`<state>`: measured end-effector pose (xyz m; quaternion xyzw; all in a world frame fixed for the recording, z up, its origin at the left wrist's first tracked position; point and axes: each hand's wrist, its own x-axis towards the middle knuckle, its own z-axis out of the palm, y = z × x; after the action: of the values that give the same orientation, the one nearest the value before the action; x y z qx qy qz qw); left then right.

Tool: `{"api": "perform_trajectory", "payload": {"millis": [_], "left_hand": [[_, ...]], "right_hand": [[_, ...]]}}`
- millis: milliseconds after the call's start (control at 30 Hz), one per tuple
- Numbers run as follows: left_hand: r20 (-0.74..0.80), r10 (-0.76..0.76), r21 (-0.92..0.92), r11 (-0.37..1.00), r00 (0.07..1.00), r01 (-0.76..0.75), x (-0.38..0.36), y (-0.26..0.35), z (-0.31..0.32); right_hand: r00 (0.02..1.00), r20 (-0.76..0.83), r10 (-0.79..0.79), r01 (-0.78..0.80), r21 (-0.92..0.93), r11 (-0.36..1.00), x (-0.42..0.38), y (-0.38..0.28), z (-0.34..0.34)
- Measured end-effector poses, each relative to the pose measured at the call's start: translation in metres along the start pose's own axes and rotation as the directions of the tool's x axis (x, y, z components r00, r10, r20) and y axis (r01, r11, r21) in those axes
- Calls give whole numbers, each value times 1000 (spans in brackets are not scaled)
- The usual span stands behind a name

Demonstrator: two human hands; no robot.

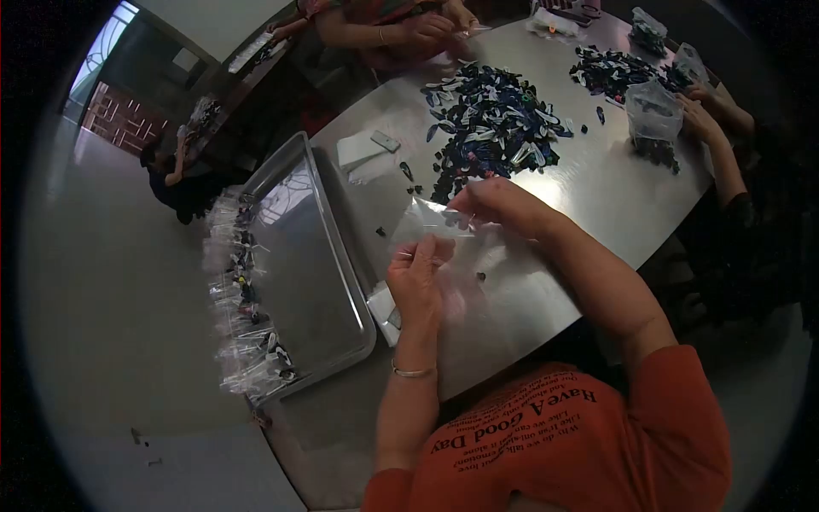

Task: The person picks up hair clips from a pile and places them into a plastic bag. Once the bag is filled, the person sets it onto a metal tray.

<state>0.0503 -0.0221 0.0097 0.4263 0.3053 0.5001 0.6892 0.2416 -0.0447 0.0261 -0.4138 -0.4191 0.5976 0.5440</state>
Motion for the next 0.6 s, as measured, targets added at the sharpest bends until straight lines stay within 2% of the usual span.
{"api": "perform_trajectory", "payload": {"millis": [33,133,167,300,400,433,600], "left_hand": [[1,-11,0,1000,1000,11,-3,0,1],[-29,-65,-31,997,997,64,-8,-1,0],[-4,-41,1,999,999,41,-8,-1,-2],[31,9,84,996,999,-11,-7,-3,-6],[75,5,25,1000,997,-7,-11,2,1],[82,-75,-38,996,994,78,-11,0,-2],[151,-140,-69,986,979,151,-14,1,6]], "right_hand": [[1000,22,-10,15,-239,971,0,0,0],[989,141,38,-14,-165,986,-3,-1,6],[980,196,40,-10,-150,989,-4,1,9],[995,90,37,-30,-82,996,-4,6,14],[999,29,37,-34,-90,995,-2,10,16],[1000,3,8,-8,-83,997,-2,10,17],[992,-103,66,-72,-56,996,-8,3,20]]}}
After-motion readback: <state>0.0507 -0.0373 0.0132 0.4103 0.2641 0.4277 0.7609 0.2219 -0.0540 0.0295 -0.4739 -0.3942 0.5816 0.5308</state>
